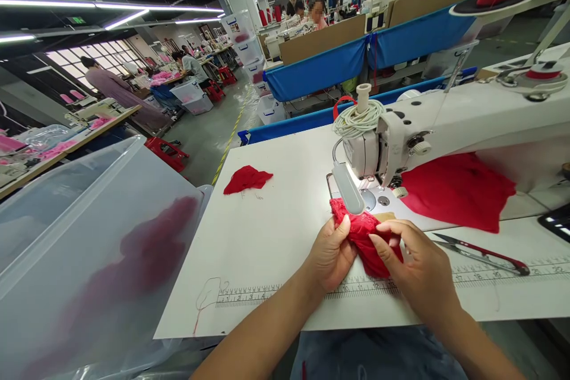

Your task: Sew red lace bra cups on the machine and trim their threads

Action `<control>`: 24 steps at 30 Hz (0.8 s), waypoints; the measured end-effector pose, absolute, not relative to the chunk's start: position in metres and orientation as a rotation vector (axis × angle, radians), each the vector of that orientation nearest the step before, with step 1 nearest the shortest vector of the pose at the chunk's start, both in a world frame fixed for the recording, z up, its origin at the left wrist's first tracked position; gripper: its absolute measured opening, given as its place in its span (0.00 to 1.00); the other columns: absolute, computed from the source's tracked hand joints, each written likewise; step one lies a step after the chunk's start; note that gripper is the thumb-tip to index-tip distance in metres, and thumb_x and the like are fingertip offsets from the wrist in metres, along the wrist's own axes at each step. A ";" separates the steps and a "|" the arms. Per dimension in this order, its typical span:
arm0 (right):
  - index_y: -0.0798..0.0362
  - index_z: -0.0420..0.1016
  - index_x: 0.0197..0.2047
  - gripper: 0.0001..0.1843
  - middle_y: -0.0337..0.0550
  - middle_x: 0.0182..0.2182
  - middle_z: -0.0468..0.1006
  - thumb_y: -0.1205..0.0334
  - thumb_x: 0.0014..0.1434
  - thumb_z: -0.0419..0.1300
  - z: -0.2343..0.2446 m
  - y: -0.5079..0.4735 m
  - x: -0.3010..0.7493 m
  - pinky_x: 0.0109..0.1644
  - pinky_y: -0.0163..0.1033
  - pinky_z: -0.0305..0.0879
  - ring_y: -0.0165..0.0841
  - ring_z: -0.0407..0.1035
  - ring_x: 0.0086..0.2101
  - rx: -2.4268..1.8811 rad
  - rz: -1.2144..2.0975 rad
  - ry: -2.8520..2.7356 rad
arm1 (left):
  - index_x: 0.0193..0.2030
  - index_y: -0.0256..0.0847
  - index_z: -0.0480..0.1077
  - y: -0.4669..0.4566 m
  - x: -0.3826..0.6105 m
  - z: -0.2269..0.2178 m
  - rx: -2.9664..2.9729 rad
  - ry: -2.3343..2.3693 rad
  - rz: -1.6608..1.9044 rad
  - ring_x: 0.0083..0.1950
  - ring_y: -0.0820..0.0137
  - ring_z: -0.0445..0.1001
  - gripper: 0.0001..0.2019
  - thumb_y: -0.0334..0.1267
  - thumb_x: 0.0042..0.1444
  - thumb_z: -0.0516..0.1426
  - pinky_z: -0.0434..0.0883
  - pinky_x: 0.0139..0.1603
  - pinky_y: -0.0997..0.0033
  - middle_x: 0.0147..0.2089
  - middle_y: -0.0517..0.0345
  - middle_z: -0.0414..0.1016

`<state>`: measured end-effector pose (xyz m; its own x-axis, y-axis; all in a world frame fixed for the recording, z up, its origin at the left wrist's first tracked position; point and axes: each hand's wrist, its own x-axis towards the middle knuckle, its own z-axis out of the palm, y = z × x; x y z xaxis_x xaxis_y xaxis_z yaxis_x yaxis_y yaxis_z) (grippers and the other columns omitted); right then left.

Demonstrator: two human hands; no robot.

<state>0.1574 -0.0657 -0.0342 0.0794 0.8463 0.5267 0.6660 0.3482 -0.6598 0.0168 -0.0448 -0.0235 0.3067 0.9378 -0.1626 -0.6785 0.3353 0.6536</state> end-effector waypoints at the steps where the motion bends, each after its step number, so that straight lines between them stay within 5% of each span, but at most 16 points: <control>1: 0.48 0.74 0.35 0.13 0.38 0.28 0.78 0.49 0.63 0.56 -0.033 -0.066 0.156 0.29 0.36 0.66 0.31 0.69 0.24 -1.418 0.274 -1.627 | 0.48 0.33 0.74 -0.045 0.017 -0.023 0.534 0.589 1.137 0.55 0.57 0.75 0.20 0.46 0.55 0.66 0.65 0.63 0.58 0.44 0.47 0.79; 6: 0.48 0.73 0.30 0.11 0.33 0.17 0.70 0.52 0.58 0.56 -0.029 -0.063 0.154 0.21 0.34 0.59 0.29 0.62 0.16 -1.491 0.393 -1.536 | 0.47 0.35 0.73 -0.046 0.018 -0.020 0.554 0.646 1.166 0.54 0.58 0.75 0.19 0.44 0.53 0.67 0.66 0.61 0.59 0.47 0.47 0.78; 16: 0.48 0.69 0.30 0.10 0.38 0.29 0.76 0.54 0.60 0.54 -0.030 -0.059 0.163 0.23 0.36 0.61 0.29 0.63 0.19 -1.410 0.611 -1.645 | 0.45 0.36 0.72 -0.043 0.011 -0.025 0.538 0.760 1.180 0.50 0.59 0.78 0.17 0.45 0.54 0.66 0.72 0.55 0.59 0.42 0.49 0.79; 24: 0.48 0.71 0.31 0.13 0.36 0.21 0.74 0.49 0.58 0.54 -0.027 -0.061 0.163 0.20 0.36 0.61 0.31 0.66 0.18 -1.483 0.811 -1.517 | 0.49 0.35 0.72 -0.043 0.011 -0.024 0.523 0.756 1.156 0.50 0.59 0.78 0.20 0.46 0.56 0.65 0.72 0.55 0.59 0.44 0.47 0.79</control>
